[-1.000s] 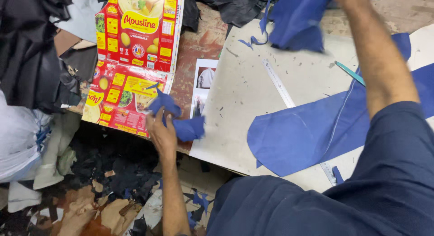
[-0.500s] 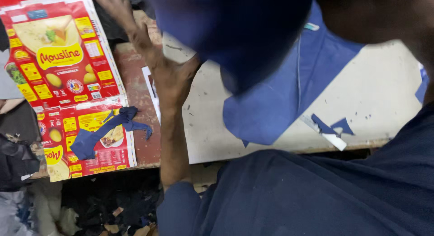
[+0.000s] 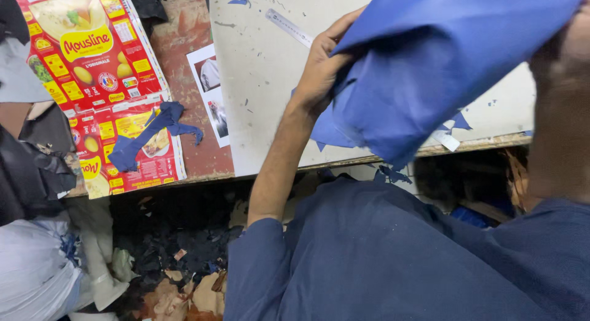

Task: The person cuts blue fabric into strips using a utility knife and a metal ruler on a cluttered workbench. They measure, mark, and cut the material, then fold and stack the resulting pieces.

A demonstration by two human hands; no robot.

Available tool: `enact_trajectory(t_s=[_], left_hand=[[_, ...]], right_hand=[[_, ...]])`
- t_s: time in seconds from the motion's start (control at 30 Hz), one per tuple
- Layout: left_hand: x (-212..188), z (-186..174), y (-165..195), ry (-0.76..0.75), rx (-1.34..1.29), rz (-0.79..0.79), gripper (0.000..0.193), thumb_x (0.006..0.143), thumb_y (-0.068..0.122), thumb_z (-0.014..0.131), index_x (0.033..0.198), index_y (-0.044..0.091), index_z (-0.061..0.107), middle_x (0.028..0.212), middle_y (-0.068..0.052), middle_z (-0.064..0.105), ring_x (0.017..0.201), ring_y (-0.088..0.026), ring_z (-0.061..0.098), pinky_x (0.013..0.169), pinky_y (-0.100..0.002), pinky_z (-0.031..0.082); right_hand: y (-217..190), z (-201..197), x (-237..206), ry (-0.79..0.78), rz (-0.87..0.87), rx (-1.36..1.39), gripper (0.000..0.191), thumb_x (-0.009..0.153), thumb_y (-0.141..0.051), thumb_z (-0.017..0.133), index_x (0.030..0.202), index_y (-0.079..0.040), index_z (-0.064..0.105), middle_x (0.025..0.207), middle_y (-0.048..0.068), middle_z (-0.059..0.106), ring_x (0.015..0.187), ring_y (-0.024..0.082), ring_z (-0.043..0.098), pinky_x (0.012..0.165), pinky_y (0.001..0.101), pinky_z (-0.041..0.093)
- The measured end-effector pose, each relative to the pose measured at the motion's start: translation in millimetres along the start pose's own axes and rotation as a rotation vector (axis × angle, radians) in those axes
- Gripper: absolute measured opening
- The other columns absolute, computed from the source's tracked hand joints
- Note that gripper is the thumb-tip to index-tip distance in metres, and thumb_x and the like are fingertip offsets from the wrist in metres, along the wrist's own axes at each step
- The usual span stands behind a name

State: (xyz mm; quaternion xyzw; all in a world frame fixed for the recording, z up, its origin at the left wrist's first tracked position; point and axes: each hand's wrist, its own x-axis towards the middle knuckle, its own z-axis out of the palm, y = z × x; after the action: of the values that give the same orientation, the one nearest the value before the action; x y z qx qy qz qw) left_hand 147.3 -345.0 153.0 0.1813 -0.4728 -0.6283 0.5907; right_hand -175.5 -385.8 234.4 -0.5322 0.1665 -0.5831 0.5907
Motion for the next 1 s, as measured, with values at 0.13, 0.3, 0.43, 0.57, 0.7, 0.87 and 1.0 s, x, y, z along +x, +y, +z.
enact_trajectory(t_s=[0.13, 0.3, 0.43, 0.57, 0.7, 0.87, 1.0], left_hand=[[-28, -40, -37, 0.146, 0.034, -0.073, 0.056, 0.096, -0.008, 0.066, 0.150, -0.003, 0.054, 0.145, -0.015, 0.063, 0.129, -0.020, 0.064, 0.116, -0.032, 0.053], [-72, -116, -57, 0.671, 1.130, -0.140, 0.074, 0.077, 0.004, 0.080, 0.145, 0.005, 0.051, 0.130, -0.018, 0.065, 0.115, -0.029, 0.065, 0.095, -0.042, 0.055], [-90, -106, -87, 0.552, 1.453, 0.056, 0.060, 0.098, 0.021, 0.075, 0.151, 0.010, 0.049, 0.147, -0.019, 0.059, 0.134, -0.036, 0.058, 0.113, -0.048, 0.050], [-68, -54, -131, 0.307, 1.807, -0.156, 0.098, 0.086, 0.071, 0.063, 0.159, 0.011, 0.036, 0.164, -0.024, 0.026, 0.152, -0.042, 0.020, 0.117, -0.069, 0.014], [-51, -34, -145, 0.228, 1.885, -0.110, 0.102, 0.082, 0.081, 0.058, 0.162, 0.022, 0.035, 0.170, -0.021, 0.018, 0.158, -0.040, 0.010, 0.120, -0.075, 0.006], [-52, -44, -149, 0.194, 1.864, -0.064, 0.105, 0.079, 0.082, 0.062, 0.161, 0.022, 0.036, 0.169, -0.023, 0.020, 0.158, -0.044, 0.009, 0.119, -0.076, 0.002], [-51, -49, -151, 0.181, 1.804, -0.126, 0.104, 0.077, 0.078, 0.066, 0.160, 0.022, 0.038, 0.168, -0.024, 0.021, 0.158, -0.044, 0.009, 0.119, -0.076, 0.003]], right_hand=[[53, 4, -6, 0.069, 0.097, 0.202, 0.019, 0.111, 0.003, 0.053, 0.123, -0.004, 0.065, 0.116, 0.009, 0.071, 0.103, 0.020, 0.071, 0.090, 0.0349, 0.062], [153, -12, -47, -0.115, 0.660, -0.874, 0.044, 0.092, 0.008, 0.048, 0.132, -0.005, 0.059, 0.131, 0.010, 0.064, 0.103, 0.021, 0.069, 0.082, 0.0363, 0.059], [170, -47, -66, -0.011, 0.228, -1.284, 0.036, 0.093, 0.007, 0.056, 0.128, 0.003, 0.066, 0.130, 0.023, 0.066, 0.106, 0.037, 0.069, 0.093, 0.0440, 0.054], [194, -39, -13, -0.018, -0.046, -1.357, 0.032, 0.092, 0.005, 0.063, 0.124, 0.003, 0.068, 0.124, 0.023, 0.067, 0.114, 0.044, 0.065, 0.098, 0.0490, 0.052], [233, -14, 47, -0.041, 0.088, -1.469, 0.036, 0.096, -0.008, 0.066, 0.131, -0.005, 0.068, 0.135, 0.026, 0.058, 0.122, 0.046, 0.055, 0.099, 0.0533, 0.049], [272, 0, 91, 0.062, 0.103, -1.868, 0.048, 0.088, -0.020, 0.067, 0.135, -0.010, 0.064, 0.141, 0.035, 0.048, 0.121, 0.047, 0.049, 0.091, 0.0660, 0.039], [279, -17, 138, 0.264, 0.076, -2.134, 0.047, 0.097, -0.015, 0.062, 0.142, -0.003, 0.058, 0.146, 0.032, 0.051, 0.121, 0.042, 0.056, 0.093, 0.0616, 0.041]])
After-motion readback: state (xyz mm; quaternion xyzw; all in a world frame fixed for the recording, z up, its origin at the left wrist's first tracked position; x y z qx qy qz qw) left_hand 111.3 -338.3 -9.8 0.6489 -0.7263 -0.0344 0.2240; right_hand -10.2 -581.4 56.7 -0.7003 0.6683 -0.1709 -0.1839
